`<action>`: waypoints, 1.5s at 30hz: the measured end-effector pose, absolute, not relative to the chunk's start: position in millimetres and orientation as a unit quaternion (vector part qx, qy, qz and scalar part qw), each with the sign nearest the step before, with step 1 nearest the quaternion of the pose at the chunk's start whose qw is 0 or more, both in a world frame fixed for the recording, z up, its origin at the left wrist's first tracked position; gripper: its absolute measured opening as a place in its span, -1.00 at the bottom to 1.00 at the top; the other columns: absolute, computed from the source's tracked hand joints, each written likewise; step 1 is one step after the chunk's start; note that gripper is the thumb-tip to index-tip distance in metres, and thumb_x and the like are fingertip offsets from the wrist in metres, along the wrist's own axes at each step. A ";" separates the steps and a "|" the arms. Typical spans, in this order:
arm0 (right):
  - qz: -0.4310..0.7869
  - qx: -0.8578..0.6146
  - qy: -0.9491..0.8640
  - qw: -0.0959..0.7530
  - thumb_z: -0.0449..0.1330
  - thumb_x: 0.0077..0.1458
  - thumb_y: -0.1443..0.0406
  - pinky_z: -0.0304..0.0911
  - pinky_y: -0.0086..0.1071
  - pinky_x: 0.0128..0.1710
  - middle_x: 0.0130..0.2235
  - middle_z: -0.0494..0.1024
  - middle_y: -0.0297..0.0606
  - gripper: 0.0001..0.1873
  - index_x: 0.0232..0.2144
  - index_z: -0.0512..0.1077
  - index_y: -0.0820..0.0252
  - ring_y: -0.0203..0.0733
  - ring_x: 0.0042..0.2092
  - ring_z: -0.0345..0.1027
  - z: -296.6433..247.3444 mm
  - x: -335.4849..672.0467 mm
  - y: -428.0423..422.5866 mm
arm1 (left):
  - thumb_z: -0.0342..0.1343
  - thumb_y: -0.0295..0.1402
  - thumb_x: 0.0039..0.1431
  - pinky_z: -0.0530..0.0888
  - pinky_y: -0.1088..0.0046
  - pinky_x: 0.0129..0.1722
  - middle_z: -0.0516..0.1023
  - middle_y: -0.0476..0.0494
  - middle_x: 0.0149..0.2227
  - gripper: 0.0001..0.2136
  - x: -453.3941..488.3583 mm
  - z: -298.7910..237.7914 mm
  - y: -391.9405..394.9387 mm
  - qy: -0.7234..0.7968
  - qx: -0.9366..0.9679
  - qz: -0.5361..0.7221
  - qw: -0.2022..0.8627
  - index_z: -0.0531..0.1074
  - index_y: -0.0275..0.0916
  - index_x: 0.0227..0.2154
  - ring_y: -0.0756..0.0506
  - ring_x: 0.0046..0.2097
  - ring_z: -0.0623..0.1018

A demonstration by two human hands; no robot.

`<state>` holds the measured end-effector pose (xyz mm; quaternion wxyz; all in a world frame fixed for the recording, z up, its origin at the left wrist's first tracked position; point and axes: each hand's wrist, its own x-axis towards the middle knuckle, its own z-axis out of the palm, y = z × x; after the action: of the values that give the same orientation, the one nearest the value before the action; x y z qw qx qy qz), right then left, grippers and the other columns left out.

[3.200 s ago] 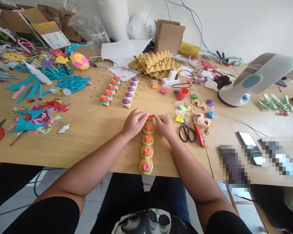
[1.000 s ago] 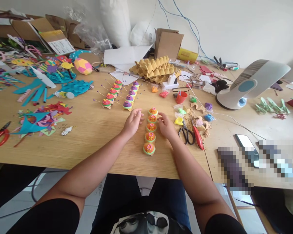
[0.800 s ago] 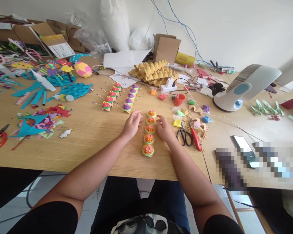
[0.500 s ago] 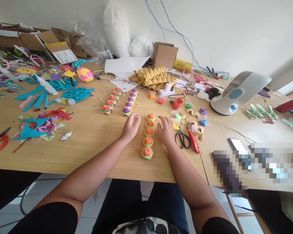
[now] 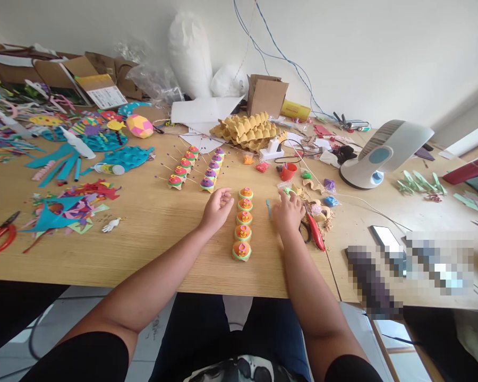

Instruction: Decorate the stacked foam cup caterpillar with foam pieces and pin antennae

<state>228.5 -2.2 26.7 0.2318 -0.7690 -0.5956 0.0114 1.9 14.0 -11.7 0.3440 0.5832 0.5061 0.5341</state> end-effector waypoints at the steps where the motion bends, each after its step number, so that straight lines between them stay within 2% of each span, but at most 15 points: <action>1: 0.013 -0.770 -0.596 0.228 0.09 0.09 0.34 0.01 0.24 0.18 0.31 0.26 -0.04 -0.45 0.16 0.40 0.01 0.22 0.21 0.18 25.8 229.5 -1.6 | 0.14 -0.30 0.17 0.46 0.45 -0.19 0.46 -0.16 -0.10 -0.67 2.0 -11.5 13.8 0.506 0.581 0.536 0.345 0.39 -0.20 -0.01 -0.04 -0.16 0.50; 10: 0.010 -0.757 -0.614 0.221 0.01 0.07 0.46 0.23 0.08 0.05 0.32 0.23 -0.05 -0.41 0.12 0.45 0.04 0.23 0.18 0.20 24.0 232.2 1.2 | 0.13 -0.33 0.17 0.48 0.41 -0.18 0.46 -0.19 -0.09 -0.68 1.7 -7.4 11.0 0.505 0.586 0.533 0.342 0.40 -0.22 -0.01 -0.05 -0.15 0.51; 18: -0.018 -0.683 -0.651 0.332 -0.04 0.04 0.51 0.18 -0.03 0.21 0.32 0.18 -0.03 -0.40 0.11 0.43 0.12 0.01 0.21 0.23 34.1 225.7 -0.7 | 0.14 -0.34 0.17 0.47 0.46 -0.25 0.47 -0.18 -0.08 -0.72 1.9 -6.7 9.6 0.503 0.599 0.533 0.324 0.42 -0.20 -0.04 -0.06 -0.14 0.52; 21: -0.024 -0.621 -0.683 0.384 -0.02 0.10 0.47 0.22 -0.01 0.20 0.36 0.09 -0.04 -0.43 0.14 0.38 0.08 -0.03 0.25 0.20 37.7 212.9 -7.7 | 0.18 -0.31 0.16 0.47 0.44 -0.26 0.49 -0.17 -0.10 -0.78 1.6 -0.4 4.6 0.490 0.632 0.530 0.282 0.46 -0.18 -0.12 -0.09 -0.10 0.51; 23: -0.017 -0.573 -0.716 0.398 -0.01 0.14 0.45 0.26 0.00 0.18 0.38 0.05 -0.06 -0.42 0.18 0.33 0.04 -0.04 0.26 0.20 38.5 203.5 -13.7 | 0.18 -0.28 0.19 0.47 0.37 -0.16 0.50 -0.15 -0.15 -0.90 1.6 6.2 -0.1 0.469 0.672 0.523 0.237 0.50 -0.17 -0.29 -0.12 -0.07 0.51; 24: -0.006 -0.545 -0.737 0.399 -0.01 0.15 0.45 0.28 -0.01 0.17 0.39 0.04 -0.07 -0.41 0.21 0.31 0.02 -0.03 0.26 0.20 38.6 199.3 -16.8 | 0.17 -0.26 0.22 0.46 0.33 -0.08 0.51 -0.15 -0.16 -0.89 1.7 9.5 -2.4 0.460 0.686 0.521 0.216 0.51 -0.16 -0.32 -0.13 -0.05 0.50; 26: 0.020 -0.494 -0.775 0.394 -0.01 0.18 0.46 0.33 -0.04 0.14 0.41 -0.01 -0.09 -0.38 0.26 0.25 0.00 -0.03 0.27 0.21 38.4 192.2 -22.5 | 0.12 -0.24 0.27 0.40 0.25 0.09 0.53 -0.15 -0.13 -0.86 2.5 14.9 -6.1 0.445 0.708 0.514 0.191 0.53 -0.14 -0.25 -0.14 0.01 0.49; 27: 0.030 -0.474 -0.790 0.388 -0.01 0.18 0.46 0.35 -0.05 0.12 0.42 -0.03 -0.10 -0.37 0.28 0.23 -0.02 -0.02 0.27 0.20 38.4 189.5 -25.1 | 0.14 -0.22 0.27 0.38 0.23 0.11 0.53 -0.16 -0.12 -0.85 3.1 16.6 -7.3 0.439 0.717 0.509 0.184 0.53 -0.13 -0.22 -0.15 0.01 0.49; 33: 0.046 -0.427 -0.835 0.344 -0.01 0.22 0.47 0.31 0.02 0.17 0.44 -0.05 -0.15 -0.33 0.31 0.19 -0.13 -0.01 0.32 0.16 37.5 182.4 -33.7 | 0.20 -0.17 0.21 0.40 0.22 0.06 0.54 -0.14 -0.18 -0.83 5.2 17.6 -8.6 0.447 0.720 0.501 0.174 0.49 -0.14 -0.26 -0.17 -0.04 0.49; 38: 0.031 -0.418 -0.835 0.358 -0.02 0.22 0.49 0.30 -0.01 0.18 0.43 -0.03 -0.05 -0.32 0.33 0.17 -0.05 -0.04 0.30 0.18 35.6 184.0 -32.1 | 0.16 -0.20 0.25 0.42 0.27 0.03 0.53 -0.15 -0.10 -0.80 4.3 21.3 -11.5 0.432 0.705 0.527 0.196 0.47 -0.14 -0.13 -0.14 0.00 0.49; 45: 0.032 -0.384 -0.829 0.405 0.01 0.12 0.56 0.33 0.02 0.15 0.40 0.01 -0.03 -0.21 0.34 0.12 -0.06 -0.01 0.25 0.23 28.1 184.3 -28.0 | 0.13 -0.23 0.28 0.39 0.23 0.11 0.51 -0.15 -0.12 -0.83 1.1 22.0 -11.2 0.409 0.720 0.526 0.193 0.50 -0.17 -0.17 -0.14 0.01 0.48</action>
<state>184.3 -28.0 28.1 0.4052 -0.3838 -0.8292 0.0316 1.1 -11.2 22.0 0.1932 0.7200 0.4090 0.5263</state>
